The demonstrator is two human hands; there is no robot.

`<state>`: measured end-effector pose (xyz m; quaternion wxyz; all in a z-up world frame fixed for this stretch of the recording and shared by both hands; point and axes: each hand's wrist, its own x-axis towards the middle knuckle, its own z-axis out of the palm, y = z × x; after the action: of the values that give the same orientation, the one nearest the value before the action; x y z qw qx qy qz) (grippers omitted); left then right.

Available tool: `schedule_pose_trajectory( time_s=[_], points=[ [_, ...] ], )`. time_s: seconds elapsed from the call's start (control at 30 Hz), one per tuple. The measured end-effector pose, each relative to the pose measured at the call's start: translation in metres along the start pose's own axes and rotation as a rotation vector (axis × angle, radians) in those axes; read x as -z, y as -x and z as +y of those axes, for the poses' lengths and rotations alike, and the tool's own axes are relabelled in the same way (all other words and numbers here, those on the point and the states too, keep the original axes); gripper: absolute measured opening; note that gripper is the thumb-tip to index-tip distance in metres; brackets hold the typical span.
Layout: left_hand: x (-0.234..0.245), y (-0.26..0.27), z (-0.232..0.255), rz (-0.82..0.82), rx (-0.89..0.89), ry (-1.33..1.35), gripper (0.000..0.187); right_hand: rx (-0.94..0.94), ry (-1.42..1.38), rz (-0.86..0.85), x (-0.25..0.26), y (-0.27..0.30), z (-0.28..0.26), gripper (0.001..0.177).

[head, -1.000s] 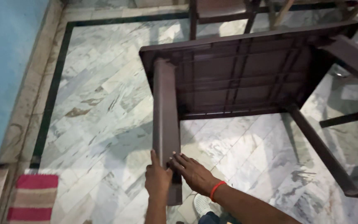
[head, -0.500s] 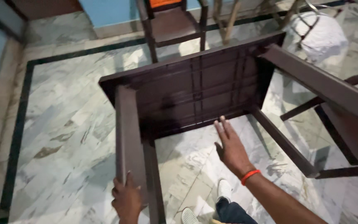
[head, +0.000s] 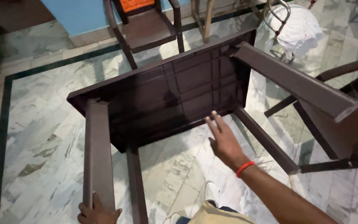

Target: The person moves chairs around a dining table, then flips the table upside down and removes one of its legs by hand. The removed leg is placed on a nearby chair. The video ends with the table still upside down and one leg detached.

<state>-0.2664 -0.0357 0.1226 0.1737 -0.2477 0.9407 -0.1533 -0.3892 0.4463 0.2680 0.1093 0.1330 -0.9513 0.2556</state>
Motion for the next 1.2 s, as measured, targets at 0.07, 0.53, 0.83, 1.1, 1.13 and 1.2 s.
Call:
schedule_pose_trajectory(
  time_s=[0.07, 0.53, 0.83, 1.1, 1.13, 1.2],
  points=[
    [0.018, 0.001, 0.001, -0.136, 0.059, 0.135, 0.127, 0.138, -0.073, 0.032, -0.013, -0.008, -0.007, 0.073],
    [0.091, 0.042, 0.005, -0.023, 0.131, 0.34, 0.097, 0.62, -0.181, -0.608, -0.136, -0.067, -0.184, 0.07],
    [0.114, 0.037, 0.013, 0.1, 0.152, 0.443, 0.094, 0.855, -0.105, -0.791, -0.213, -0.093, -0.265, 0.077],
    [0.145, 0.013, -0.003, 0.09, 0.159, 0.748, 0.1, 0.906, -0.177, -0.736, -0.248, -0.108, -0.263, 0.075],
    [0.144, 0.01, -0.005, 0.049, 0.178, 0.802, 0.1, 0.898, -0.15, -0.748, -0.25, -0.11, -0.262, 0.075],
    [0.142, 0.002, -0.009, -0.035, 0.217, 0.907, 0.101, 0.873, -0.088, -0.789, -0.251, -0.116, -0.263, 0.075]
  ],
)
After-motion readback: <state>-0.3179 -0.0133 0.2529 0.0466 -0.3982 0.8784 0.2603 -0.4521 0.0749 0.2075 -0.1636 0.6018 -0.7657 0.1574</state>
